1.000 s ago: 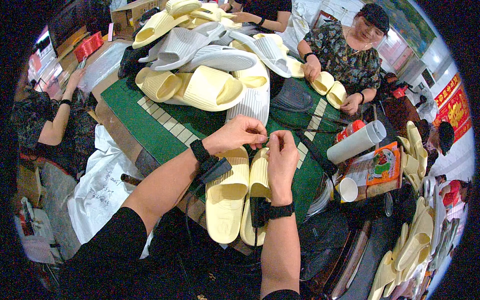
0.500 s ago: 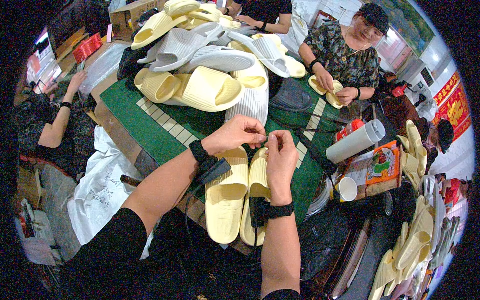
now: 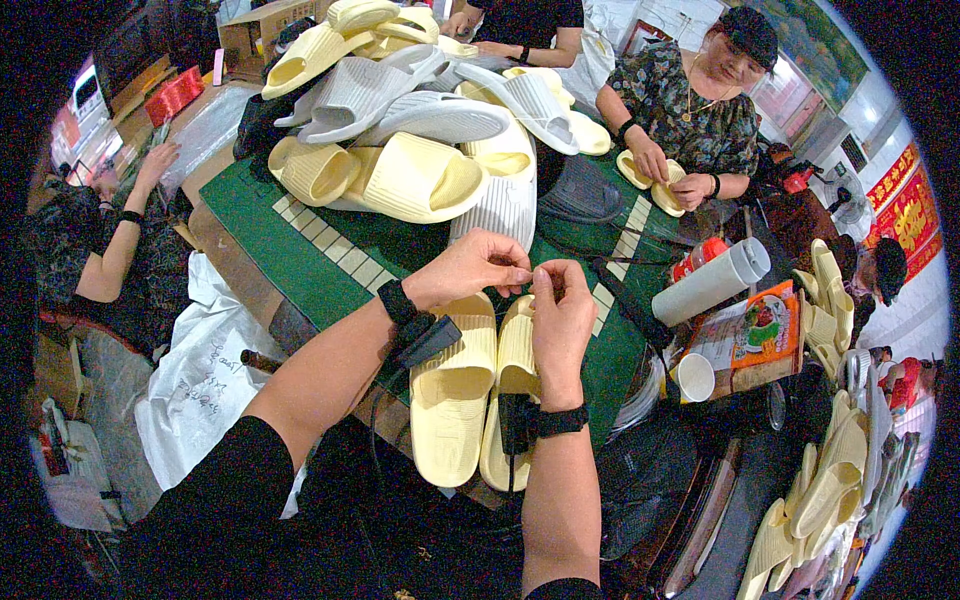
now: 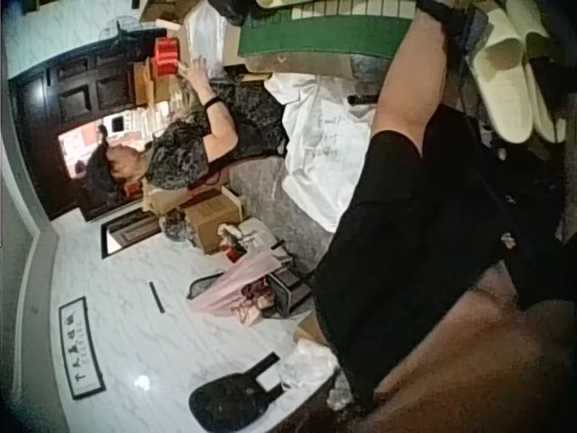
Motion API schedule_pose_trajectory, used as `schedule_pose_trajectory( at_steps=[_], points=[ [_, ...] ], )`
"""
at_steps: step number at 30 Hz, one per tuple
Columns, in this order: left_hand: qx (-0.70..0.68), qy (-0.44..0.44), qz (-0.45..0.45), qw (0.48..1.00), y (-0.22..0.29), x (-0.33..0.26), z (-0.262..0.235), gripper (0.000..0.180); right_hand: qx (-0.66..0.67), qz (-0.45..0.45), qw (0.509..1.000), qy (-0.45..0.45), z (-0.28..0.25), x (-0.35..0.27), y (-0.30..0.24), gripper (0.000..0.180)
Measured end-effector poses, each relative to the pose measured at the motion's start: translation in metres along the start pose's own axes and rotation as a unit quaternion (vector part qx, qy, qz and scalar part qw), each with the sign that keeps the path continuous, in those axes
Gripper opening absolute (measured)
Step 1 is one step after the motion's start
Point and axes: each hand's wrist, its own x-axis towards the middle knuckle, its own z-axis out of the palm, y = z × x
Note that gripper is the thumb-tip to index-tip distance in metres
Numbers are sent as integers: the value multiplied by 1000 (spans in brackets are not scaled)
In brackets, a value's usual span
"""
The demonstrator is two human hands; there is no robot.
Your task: Attaching plastic tags to sandals/slides in a workshop setting.
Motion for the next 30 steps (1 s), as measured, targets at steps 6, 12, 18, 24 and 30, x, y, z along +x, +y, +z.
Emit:
schedule_pose_trajectory(
  at_steps=[6,12,18,24,30],
  points=[
    [11,-2,3,1000,0,-1,-1,12,3,15,1000,6,-1,0,-2,8],
    [7,1,-1,1000,2,-2,0,13,-3,0,1000,14,0,-1,0,7],
    [6,-12,7,1000,-2,0,-1,13,17,34,999,-12,-1,0,3,7],
    [2,-2,2,1000,0,-1,-1,13,16,16,1000,-10,1,0,4,8],
    [-2,-3,-2,1000,1,-1,0,12,37,33,999,23,-2,0,1,7]
  ],
)
